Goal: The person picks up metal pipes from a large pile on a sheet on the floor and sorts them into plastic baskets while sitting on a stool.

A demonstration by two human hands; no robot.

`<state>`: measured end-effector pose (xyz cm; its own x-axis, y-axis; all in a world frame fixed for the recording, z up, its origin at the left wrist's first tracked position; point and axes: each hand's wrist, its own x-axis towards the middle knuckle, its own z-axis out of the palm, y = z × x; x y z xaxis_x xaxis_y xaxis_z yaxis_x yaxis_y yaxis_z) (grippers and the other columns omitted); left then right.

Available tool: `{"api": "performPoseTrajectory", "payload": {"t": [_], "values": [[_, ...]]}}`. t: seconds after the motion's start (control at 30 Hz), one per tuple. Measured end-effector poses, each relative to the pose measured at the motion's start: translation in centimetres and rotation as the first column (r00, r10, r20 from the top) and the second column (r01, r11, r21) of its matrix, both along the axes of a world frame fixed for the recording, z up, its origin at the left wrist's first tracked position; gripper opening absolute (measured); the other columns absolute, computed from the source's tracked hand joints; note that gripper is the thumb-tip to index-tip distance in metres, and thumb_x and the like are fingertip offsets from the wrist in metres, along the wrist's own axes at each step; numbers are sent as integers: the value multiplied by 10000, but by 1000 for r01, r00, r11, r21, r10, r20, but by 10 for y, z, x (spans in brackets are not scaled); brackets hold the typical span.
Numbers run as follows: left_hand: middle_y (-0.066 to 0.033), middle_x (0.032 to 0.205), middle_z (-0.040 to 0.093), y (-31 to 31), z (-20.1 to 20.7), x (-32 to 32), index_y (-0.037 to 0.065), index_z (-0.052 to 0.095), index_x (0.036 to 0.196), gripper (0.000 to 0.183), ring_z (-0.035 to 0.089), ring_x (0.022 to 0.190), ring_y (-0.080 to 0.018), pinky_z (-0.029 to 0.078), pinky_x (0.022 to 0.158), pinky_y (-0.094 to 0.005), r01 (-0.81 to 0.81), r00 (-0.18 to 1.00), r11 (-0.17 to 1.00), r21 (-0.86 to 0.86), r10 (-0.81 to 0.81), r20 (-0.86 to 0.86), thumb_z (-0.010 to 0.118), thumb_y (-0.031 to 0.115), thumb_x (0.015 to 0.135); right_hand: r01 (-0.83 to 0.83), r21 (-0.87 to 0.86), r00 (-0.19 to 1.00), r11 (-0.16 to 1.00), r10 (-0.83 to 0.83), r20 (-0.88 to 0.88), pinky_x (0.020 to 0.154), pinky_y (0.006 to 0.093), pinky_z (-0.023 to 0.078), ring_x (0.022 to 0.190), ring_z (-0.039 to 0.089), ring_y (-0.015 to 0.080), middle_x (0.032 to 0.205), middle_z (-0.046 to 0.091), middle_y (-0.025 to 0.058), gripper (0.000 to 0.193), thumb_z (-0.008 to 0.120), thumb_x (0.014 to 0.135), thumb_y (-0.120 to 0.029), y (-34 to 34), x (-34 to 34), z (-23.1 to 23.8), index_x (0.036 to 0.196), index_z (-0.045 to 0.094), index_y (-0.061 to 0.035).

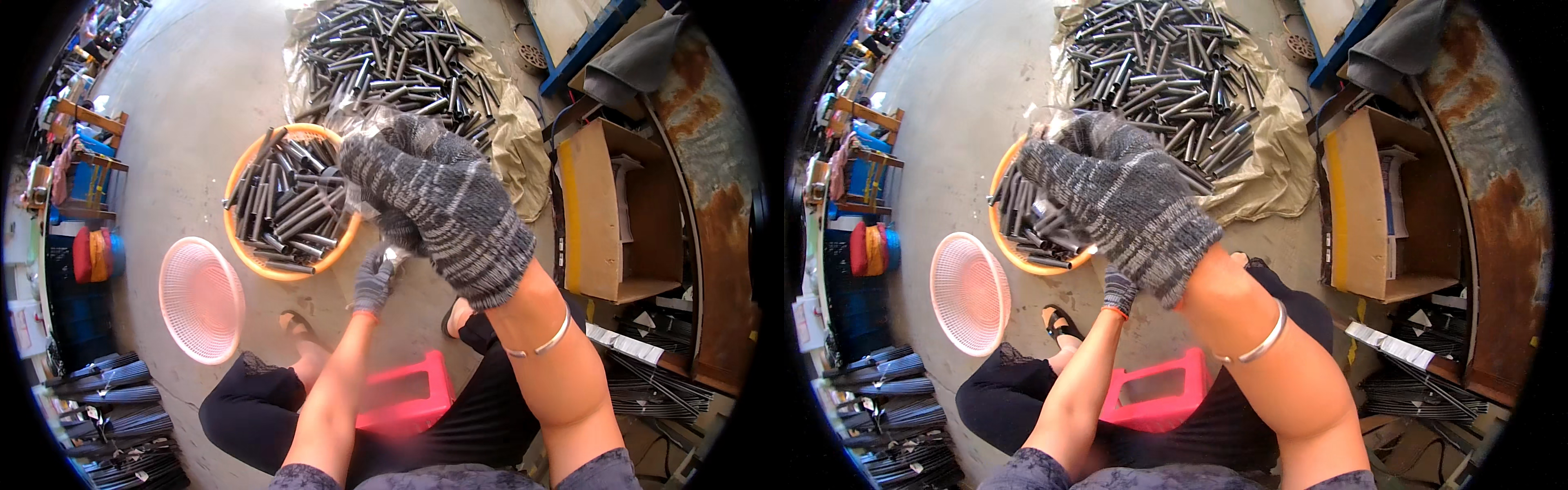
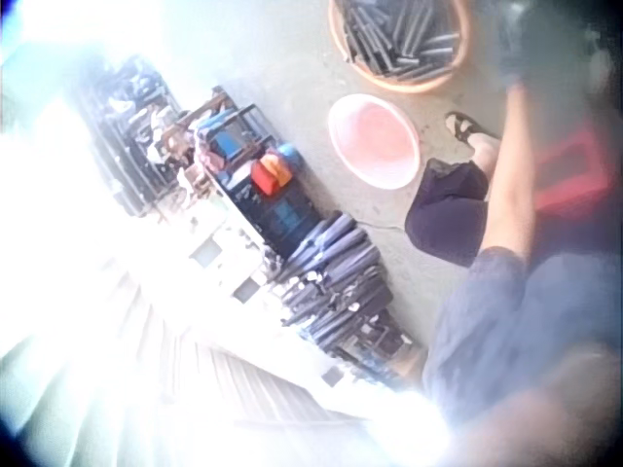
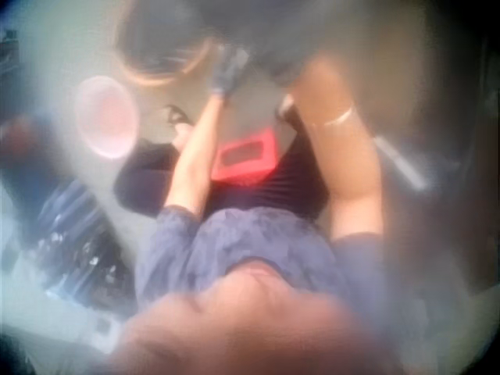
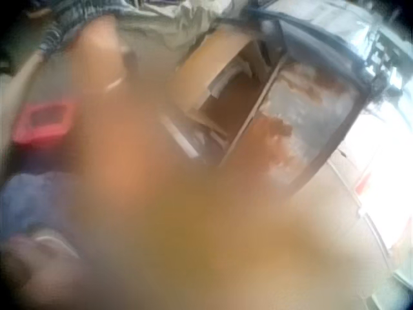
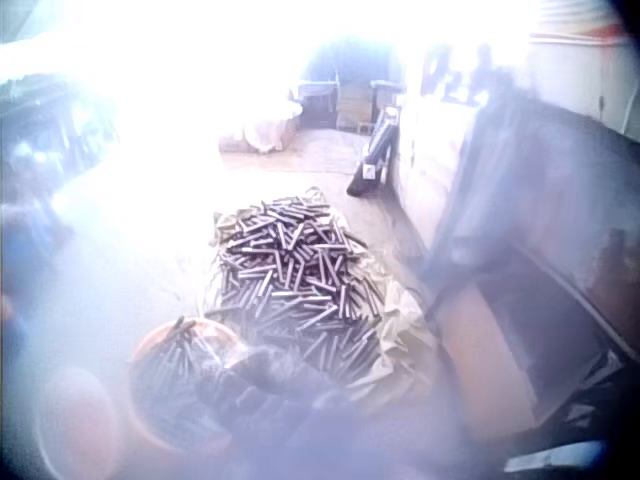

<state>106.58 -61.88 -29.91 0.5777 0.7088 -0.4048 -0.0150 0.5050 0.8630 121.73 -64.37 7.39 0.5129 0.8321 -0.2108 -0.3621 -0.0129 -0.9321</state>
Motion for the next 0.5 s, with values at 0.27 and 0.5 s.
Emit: {"api": "performPoseTrajectory", "payload": {"t": [0.27,0.5], "values": [[-50,1033,578,62,256,-8,108,317,1364,552,550,765,-69,436,508,-173,-81,979,881,466,-18,203,529,-19,870,-48,230,901,972,-57,431,578,250,438,647,488,74,713,546,0,259,761,753,-195,17,12,-50,852,594,-24],[-46,1116,572,60,333,-55,57,389,1320,519,577,936,-120,472,791,-248,190,957,699,689,-288,29,526,-88,842,-535,141,693,833,337,637,703,342,476,825,581,217,891,618,96,228,720,767,-145,12,-59,-26,938,601,-52]]}}
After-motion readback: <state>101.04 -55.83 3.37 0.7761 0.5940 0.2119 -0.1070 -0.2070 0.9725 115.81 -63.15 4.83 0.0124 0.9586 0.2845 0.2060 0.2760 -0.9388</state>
